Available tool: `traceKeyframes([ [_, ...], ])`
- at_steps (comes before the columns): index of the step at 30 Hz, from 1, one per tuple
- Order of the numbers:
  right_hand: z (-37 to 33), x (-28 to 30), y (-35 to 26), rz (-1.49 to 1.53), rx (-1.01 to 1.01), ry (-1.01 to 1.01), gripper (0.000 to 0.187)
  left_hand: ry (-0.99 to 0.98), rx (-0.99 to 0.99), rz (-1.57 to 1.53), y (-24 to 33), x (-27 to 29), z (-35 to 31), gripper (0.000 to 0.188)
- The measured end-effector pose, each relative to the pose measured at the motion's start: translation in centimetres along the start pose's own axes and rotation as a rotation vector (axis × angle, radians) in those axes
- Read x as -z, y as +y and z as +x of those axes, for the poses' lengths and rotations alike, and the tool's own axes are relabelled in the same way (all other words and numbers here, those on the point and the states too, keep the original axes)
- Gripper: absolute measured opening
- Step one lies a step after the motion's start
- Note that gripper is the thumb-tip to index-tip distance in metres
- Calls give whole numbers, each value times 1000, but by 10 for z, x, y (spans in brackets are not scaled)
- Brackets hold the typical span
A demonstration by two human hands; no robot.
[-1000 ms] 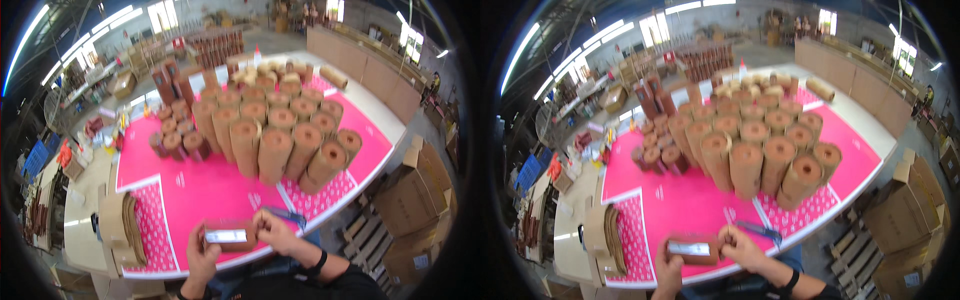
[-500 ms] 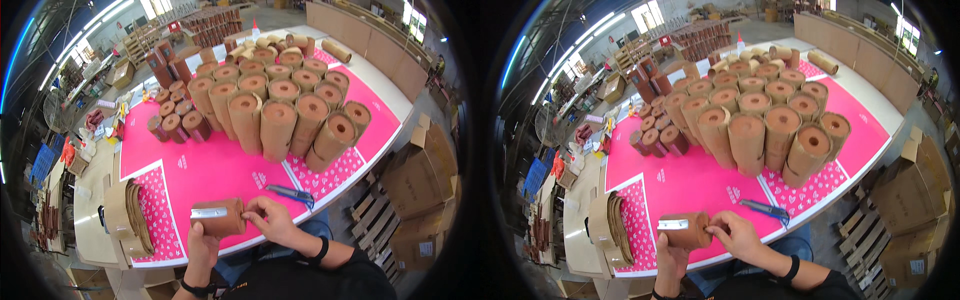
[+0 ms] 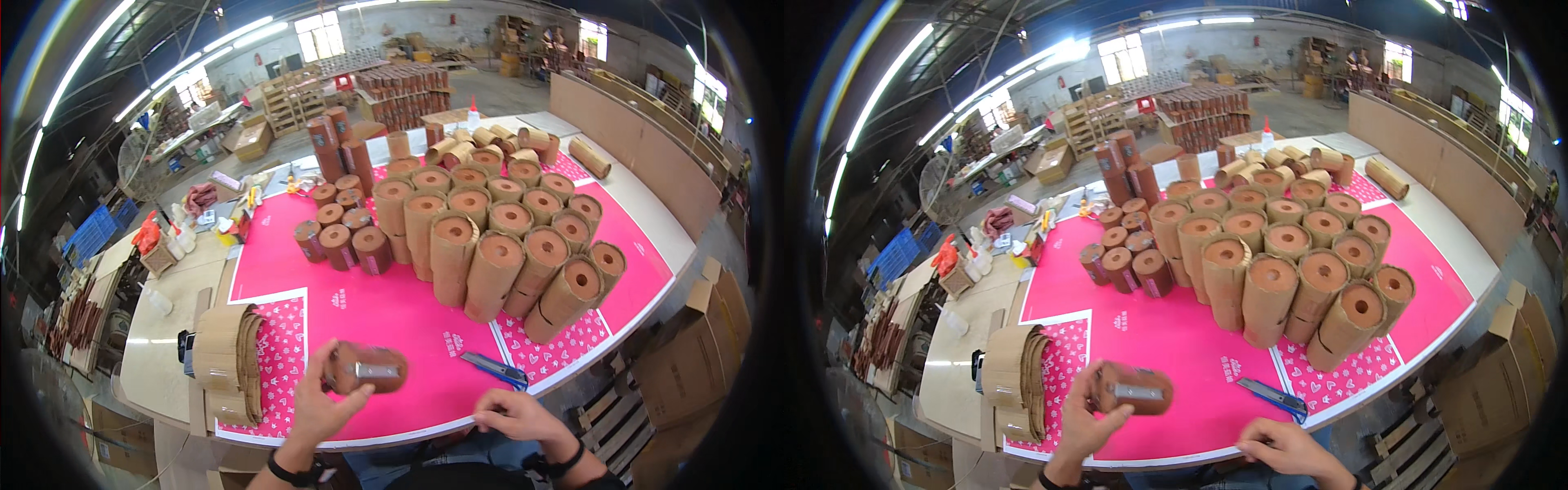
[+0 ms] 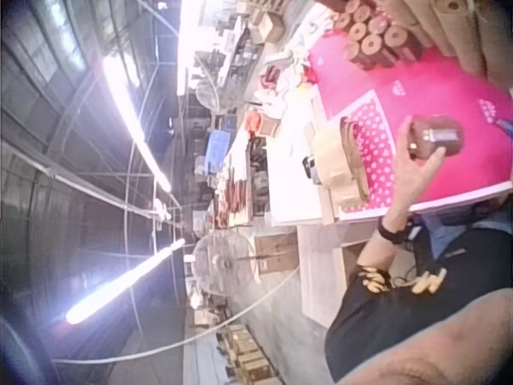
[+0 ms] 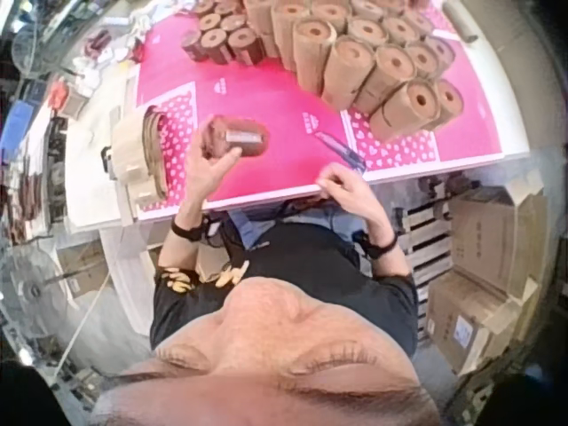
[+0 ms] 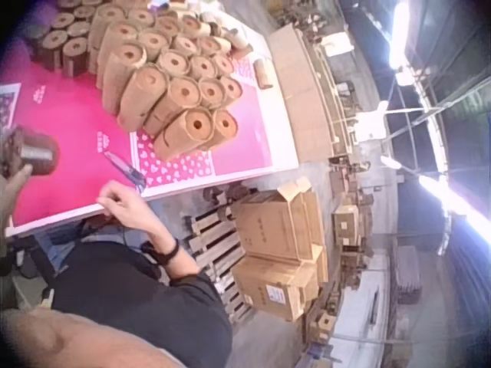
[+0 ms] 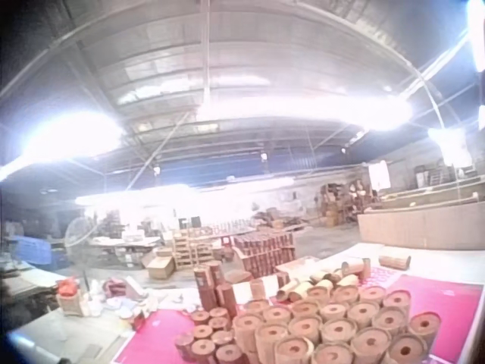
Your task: Trim and clean the edges of cylindrical cardboard components using a utility knife.
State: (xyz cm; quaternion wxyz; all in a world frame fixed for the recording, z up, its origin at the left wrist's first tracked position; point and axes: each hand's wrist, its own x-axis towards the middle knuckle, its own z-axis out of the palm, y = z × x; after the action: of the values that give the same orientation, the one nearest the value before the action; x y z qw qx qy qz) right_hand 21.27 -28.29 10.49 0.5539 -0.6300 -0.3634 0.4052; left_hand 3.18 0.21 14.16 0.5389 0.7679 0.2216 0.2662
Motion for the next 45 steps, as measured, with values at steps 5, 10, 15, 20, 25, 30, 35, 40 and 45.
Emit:
traceKeyframes([
  [5, -73, 59, -25, -166, -60, 462, 15, 197, -79, 321, 45, 51, 92, 81],
  [10, -104, 147, -65, -243, 189, 954, 12, 317, -225, 387, 60, 46, 231, 77],
  [15, -127, 269, -75, -433, 80, 1029, 10, 260, -88, 643, 53, 11, 353, 84],
  [20, -143, 369, -85, -748, -182, 1239, 10, 37, 69, 780, 0, -19, 471, 92],
  [25, -109, 411, -173, -1189, -526, 893, 17, -232, 225, 771, -63, -46, 523, 87],
  [30, 23, 429, -250, -1370, -541, 656, 17, -365, 207, 1041, -79, -65, 516, 70],
  [35, 128, 465, -267, -1472, -438, 284, 26, -172, 124, 704, -76, -51, 496, 50],
  [40, 226, 518, -220, -1531, -318, 23, 30, 176, -5, 794, 64, -91, 385, 57],
  [45, 330, 555, -142, -1621, -37, -67, 31, -164, 135, 1055, 148, -227, 260, 89],
])
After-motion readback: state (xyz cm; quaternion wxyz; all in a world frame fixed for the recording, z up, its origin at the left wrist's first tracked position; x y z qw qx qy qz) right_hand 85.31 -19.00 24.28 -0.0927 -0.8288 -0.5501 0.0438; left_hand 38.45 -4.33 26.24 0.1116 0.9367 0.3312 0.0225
